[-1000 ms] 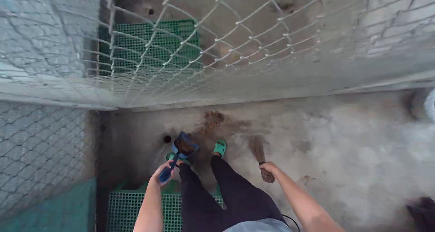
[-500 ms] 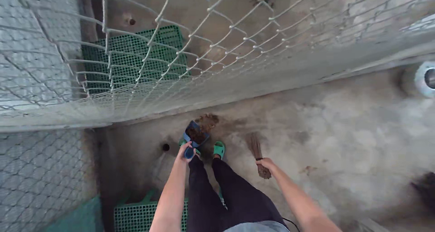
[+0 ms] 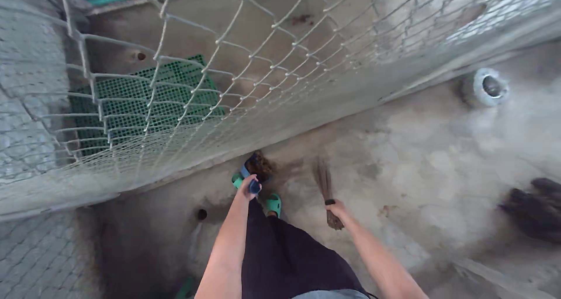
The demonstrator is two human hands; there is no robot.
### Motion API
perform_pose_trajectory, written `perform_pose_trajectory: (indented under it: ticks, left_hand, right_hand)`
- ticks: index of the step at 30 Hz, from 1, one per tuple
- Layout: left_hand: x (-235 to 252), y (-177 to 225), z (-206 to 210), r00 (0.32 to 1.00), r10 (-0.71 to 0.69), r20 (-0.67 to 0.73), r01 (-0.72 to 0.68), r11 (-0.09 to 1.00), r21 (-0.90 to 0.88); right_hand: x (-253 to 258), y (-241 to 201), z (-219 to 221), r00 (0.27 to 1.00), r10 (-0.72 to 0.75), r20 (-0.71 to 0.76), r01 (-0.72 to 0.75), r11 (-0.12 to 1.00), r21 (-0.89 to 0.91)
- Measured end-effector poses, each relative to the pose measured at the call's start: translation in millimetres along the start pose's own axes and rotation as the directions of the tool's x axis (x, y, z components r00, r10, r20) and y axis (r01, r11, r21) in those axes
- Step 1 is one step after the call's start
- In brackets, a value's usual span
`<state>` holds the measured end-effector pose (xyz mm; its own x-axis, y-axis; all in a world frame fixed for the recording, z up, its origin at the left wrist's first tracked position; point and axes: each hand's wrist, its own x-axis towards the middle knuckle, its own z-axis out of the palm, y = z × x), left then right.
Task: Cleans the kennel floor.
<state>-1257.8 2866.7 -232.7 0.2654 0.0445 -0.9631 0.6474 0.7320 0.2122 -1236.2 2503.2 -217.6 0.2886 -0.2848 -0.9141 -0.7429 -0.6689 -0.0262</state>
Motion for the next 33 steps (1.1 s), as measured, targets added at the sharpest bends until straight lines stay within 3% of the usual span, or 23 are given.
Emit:
perform_pose_trajectory:
  ticks: [4, 7, 9, 13, 17, 20, 24, 29, 33]
  left_hand:
    - [2, 0, -6, 0.999, -0.009, 0.031, 0.009, 1.0, 0.011]
    - [4, -5, -25, 0.997, 0.018, 0.07, -0.018, 1.0, -0.009]
    - [1, -7, -32, 0.996, 0.032, 0.083, -0.032, 0.999, -0.003]
    - [-2, -6, -27, 0.997, 0.036, 0.071, -0.037, 0.999, 0.018]
    - [-1, -8, -36, 0.996, 0.019, 0.087, -0.019, 1.0, 0.003]
    - [-1, -11, -67, 0.988, 0.006, 0.152, -0.005, 1.0, -0.01]
    - [-13, -19, -112, 0.979, 0.009, 0.205, 0.014, 0.993, -0.115]
    - [-21, -17, -130, 0.994, 0.035, 0.108, -0.015, 0.982, -0.187]
    - [-17, -2, -121, 0.997, 0.027, 0.076, -0.012, 0.981, -0.196]
  right_hand:
    - [13, -19, 4, 0.997, -0.076, -0.005, 0.075, 0.979, 0.189]
    - [41, -58, 37, 0.997, -0.07, -0.017, 0.072, 0.977, 0.202]
    - [50, -81, 79, 0.997, -0.07, 0.038, 0.065, 0.991, 0.121]
    - [14, -91, 178, 0.934, -0.066, 0.351, 0.159, 0.957, -0.243]
    - [-19, -73, 220, 0.843, 0.0, 0.538, 0.298, 0.832, -0.468]
    - [-15, -59, 201, 0.811, -0.056, 0.582, 0.387, 0.798, -0.462]
    - [-28, -66, 137, 0.779, -0.096, 0.62, 0.455, 0.766, -0.453]
    - [-59, -75, 72, 0.843, -0.118, 0.525, 0.404, 0.783, -0.473]
    - [-39, -78, 86, 0.92, -0.187, 0.344, 0.283, 0.925, -0.255]
